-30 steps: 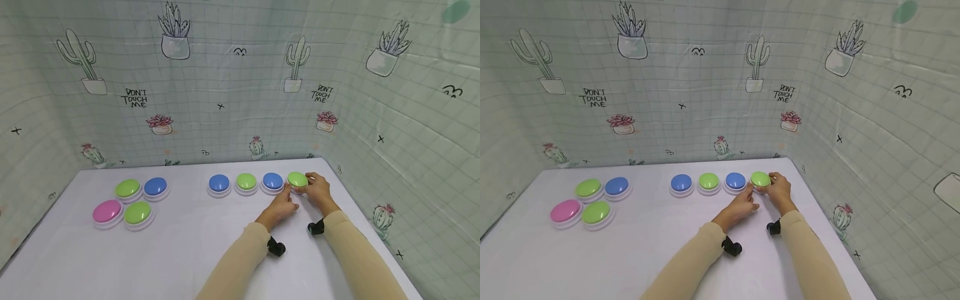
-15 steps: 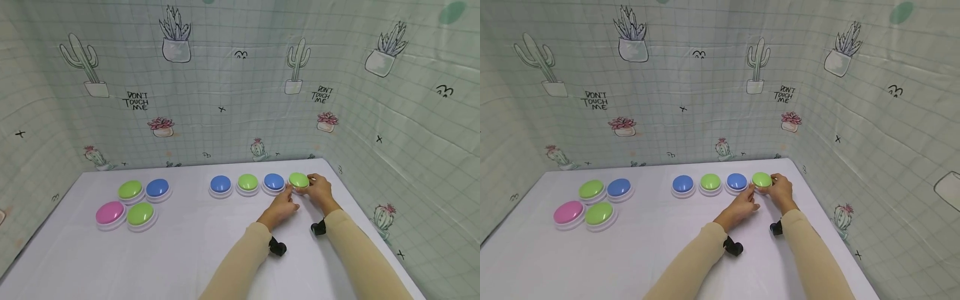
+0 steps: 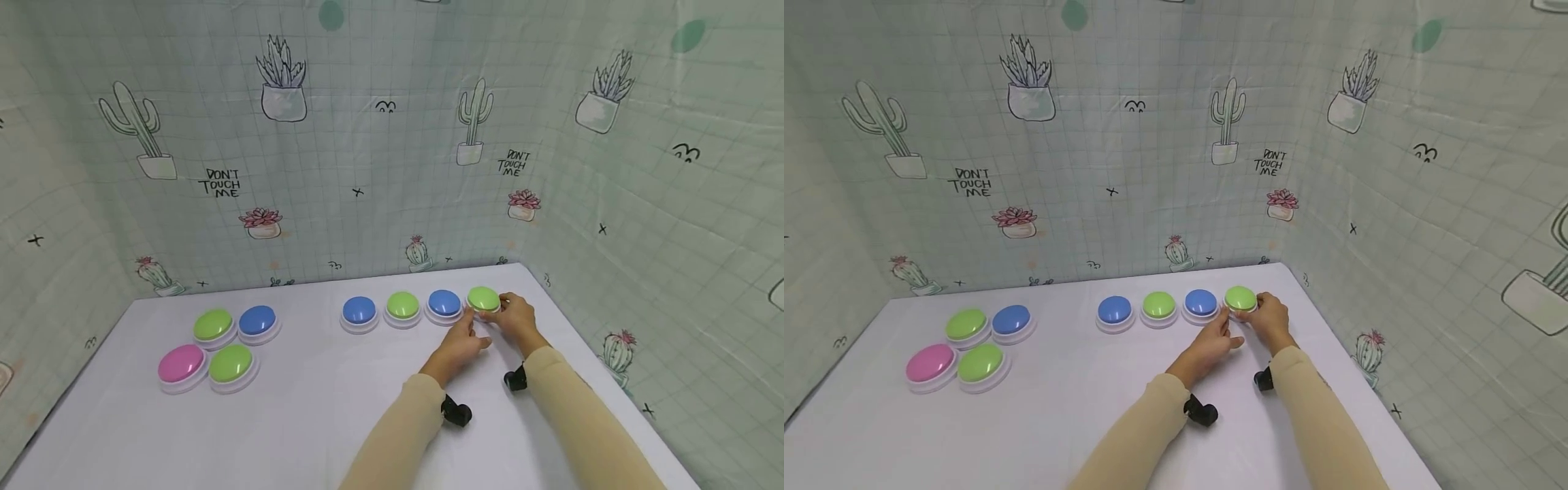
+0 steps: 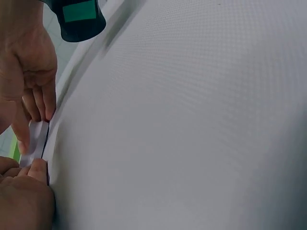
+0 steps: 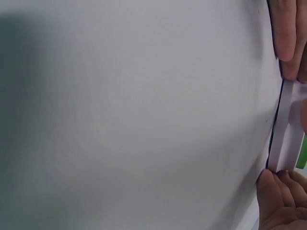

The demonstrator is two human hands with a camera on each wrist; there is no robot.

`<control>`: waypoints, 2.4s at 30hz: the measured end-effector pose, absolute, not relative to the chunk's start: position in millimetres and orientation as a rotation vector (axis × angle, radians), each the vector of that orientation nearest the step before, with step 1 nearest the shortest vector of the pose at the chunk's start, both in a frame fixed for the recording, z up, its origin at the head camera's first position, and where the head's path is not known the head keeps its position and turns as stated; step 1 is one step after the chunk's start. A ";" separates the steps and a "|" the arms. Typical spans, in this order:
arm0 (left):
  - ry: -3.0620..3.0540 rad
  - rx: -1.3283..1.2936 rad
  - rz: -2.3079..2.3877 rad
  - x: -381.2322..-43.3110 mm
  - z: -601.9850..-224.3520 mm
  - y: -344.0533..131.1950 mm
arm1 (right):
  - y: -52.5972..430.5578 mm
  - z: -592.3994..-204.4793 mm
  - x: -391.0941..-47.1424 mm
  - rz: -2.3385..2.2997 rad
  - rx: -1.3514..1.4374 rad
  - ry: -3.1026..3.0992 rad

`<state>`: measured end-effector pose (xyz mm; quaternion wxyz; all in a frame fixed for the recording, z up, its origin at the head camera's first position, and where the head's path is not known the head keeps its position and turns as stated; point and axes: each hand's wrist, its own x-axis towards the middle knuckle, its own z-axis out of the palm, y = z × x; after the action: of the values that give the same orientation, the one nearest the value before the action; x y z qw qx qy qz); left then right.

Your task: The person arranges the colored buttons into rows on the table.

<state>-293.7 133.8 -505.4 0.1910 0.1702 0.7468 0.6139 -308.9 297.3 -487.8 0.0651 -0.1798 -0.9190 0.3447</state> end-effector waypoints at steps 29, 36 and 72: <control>2.104 0.345 1.687 -292.4 -497.5 -14.6 | 186.3 -454.9 -322.6 1.229 -0.450 -2.609; 2.422 0.099 1.828 -294.4 -485.4 -103.1 | 100.9 -452.7 -326.9 1.257 -0.197 -2.664; 3.002 0.025 1.452 -267.2 -499.2 -298.8 | -131.5 -476.7 -332.6 1.302 0.729 -2.930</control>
<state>-267.2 -298.8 -499.2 -0.0967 0.0076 0.8960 0.4334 -332.6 -131.5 -476.7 -0.0734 0.2211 -0.8887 0.3950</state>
